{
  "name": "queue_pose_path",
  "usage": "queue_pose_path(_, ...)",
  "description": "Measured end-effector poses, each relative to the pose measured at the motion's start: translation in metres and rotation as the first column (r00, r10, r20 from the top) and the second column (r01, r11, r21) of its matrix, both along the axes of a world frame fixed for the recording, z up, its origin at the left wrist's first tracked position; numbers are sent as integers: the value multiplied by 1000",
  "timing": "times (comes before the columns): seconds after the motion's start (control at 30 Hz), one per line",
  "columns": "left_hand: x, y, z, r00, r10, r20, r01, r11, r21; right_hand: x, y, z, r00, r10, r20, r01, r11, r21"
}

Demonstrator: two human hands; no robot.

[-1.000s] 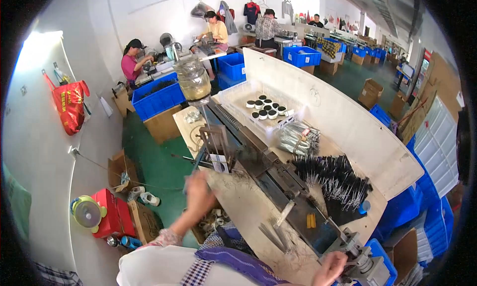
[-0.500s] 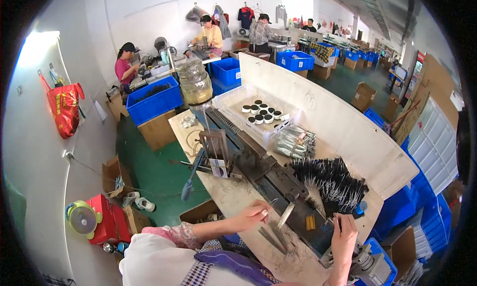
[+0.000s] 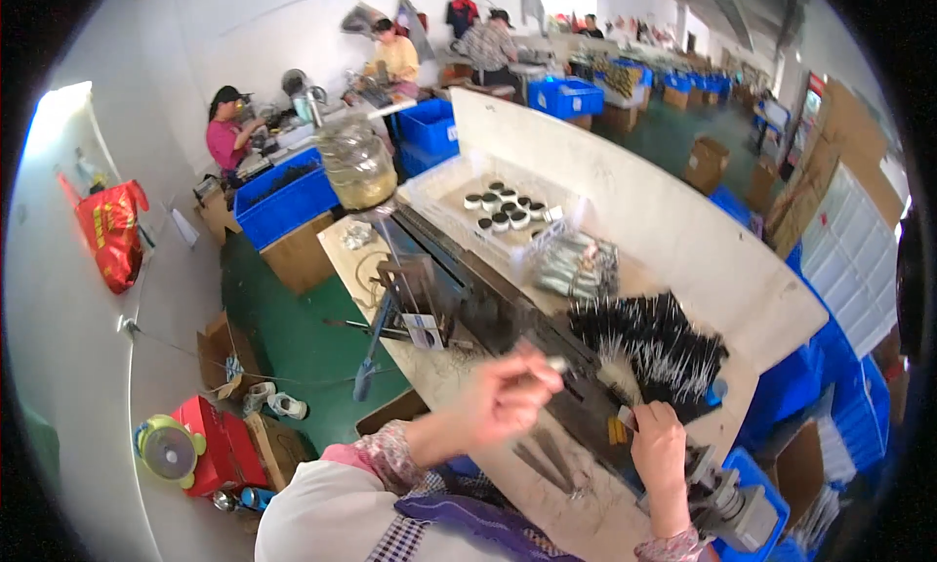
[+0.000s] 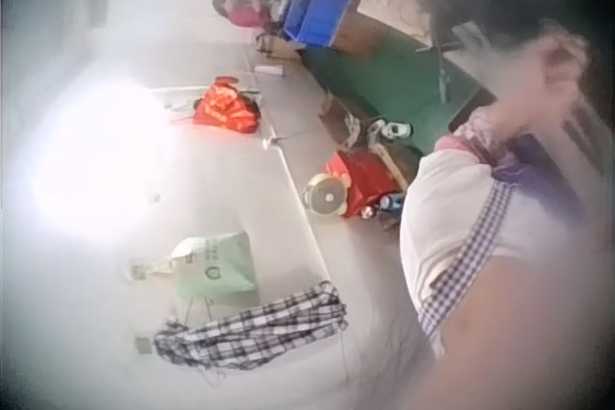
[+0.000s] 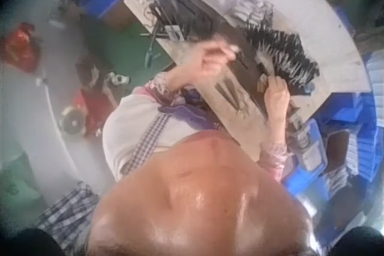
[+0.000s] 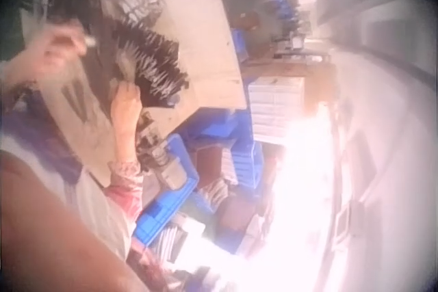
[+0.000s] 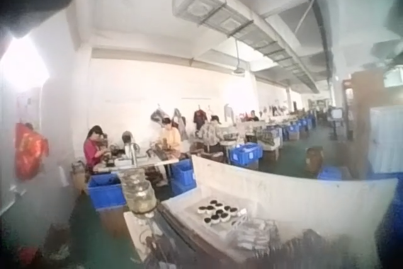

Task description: Inserting metal bristles into a brush base using a manual assembly machine.

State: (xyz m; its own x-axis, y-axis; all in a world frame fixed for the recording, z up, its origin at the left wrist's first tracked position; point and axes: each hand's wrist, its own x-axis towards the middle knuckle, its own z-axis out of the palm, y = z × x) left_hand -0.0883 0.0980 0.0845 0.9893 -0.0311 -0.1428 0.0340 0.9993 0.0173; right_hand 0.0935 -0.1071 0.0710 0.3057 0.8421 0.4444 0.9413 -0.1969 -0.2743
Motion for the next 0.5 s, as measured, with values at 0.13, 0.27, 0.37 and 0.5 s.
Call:
queue_pose_path(0.13,-58,30,-46,932,314,-178,-186,840,510,-5,-2,12,963,145,-228,-139,989,43)
queue_pose_path(0.27,-86,31,-59,945,320,71,-238,522,819,38,32,60,897,-147,-416,104,987,-124)
queue_pose_path(0.37,-65,11,-80,987,154,-53,-54,618,784,89,106,28,849,-196,-491,-22,915,-403)
queue_pose_path(0.5,-33,-32,-70,982,-117,-147,181,367,913,96,166,-34,875,-285,-392,-7,801,-599)
